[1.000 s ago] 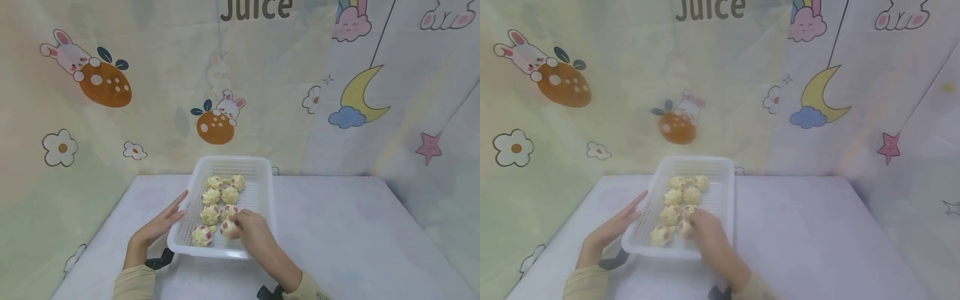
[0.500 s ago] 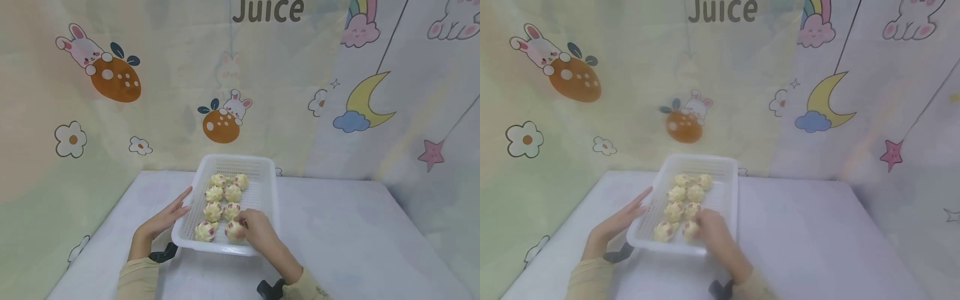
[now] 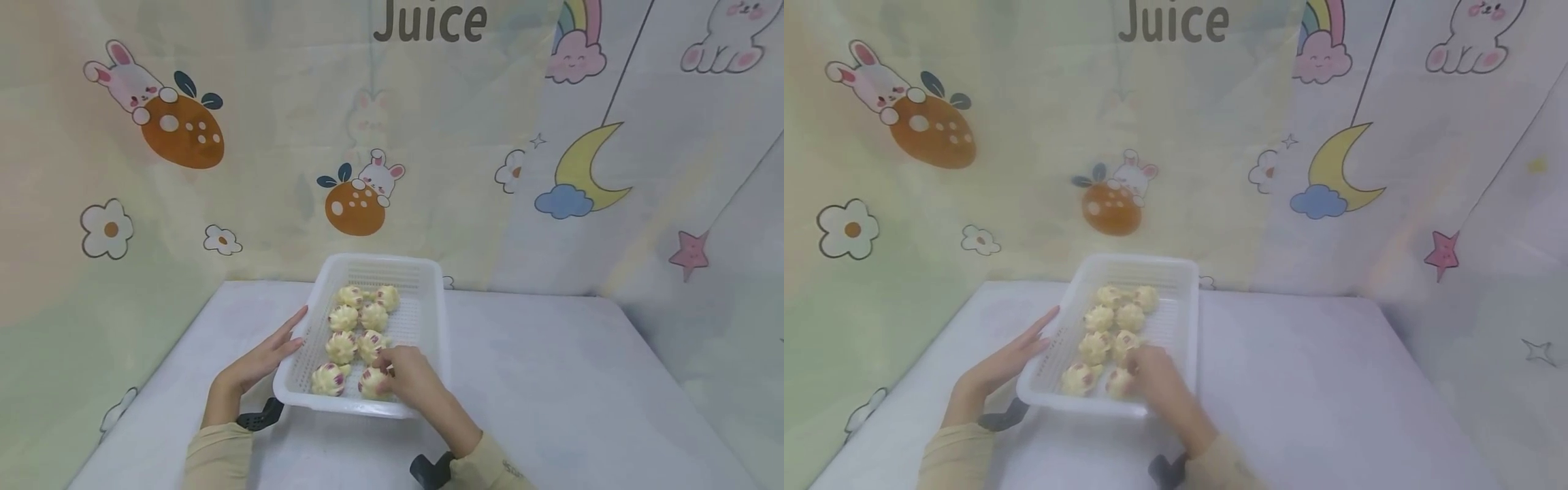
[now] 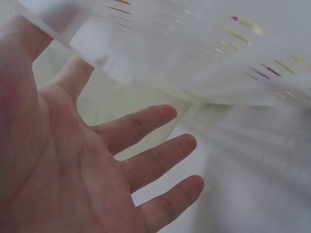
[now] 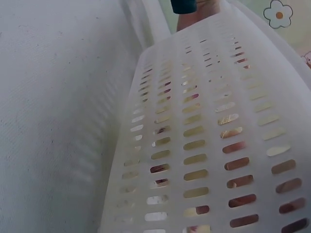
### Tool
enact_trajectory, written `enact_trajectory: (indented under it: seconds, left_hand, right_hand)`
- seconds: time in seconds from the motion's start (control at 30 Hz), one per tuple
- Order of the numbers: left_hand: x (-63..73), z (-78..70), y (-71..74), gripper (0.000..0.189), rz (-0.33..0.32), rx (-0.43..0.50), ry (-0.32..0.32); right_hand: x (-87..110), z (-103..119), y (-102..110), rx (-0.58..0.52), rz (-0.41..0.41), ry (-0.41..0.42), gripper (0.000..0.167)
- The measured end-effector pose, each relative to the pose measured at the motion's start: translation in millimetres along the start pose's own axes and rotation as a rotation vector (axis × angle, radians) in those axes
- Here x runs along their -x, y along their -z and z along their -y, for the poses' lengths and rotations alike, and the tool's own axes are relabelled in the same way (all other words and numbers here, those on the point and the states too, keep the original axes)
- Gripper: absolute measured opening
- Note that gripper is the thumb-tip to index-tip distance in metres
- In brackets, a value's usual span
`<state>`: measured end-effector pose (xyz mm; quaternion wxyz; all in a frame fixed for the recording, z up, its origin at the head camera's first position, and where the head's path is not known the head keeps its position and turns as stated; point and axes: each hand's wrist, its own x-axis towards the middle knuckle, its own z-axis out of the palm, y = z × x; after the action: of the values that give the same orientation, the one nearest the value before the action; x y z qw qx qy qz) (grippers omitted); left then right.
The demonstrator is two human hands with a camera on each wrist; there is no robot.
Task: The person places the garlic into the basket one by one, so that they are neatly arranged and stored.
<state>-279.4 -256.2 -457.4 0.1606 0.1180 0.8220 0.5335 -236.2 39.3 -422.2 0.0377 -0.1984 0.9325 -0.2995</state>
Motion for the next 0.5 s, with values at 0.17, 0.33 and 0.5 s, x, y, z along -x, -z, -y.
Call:
enact_trajectory:
  seconds: [0.17, 0.33, 0.5]
  left_hand:
    - [1.5, 1.3, 1.1, 0.061, 0.002, 0.005, 0.0]
    - [1.3, 2.3, 0.5, 0.061, -0.003, 0.007, -0.003]
    - [0.9, 0.9, -0.9, 0.062, -0.005, -0.003, 0.0]
  right_hand:
    - [-3.0, 2.7, -2.0, 0.019, 0.02, 0.016, 0.028]
    - [-3.3, 4.4, -1.4, 0.012, 0.041, 0.023, 0.027]
    - [-4.4, 2.1, -3.6, 0.001, 0.078, 0.011, 0.025]
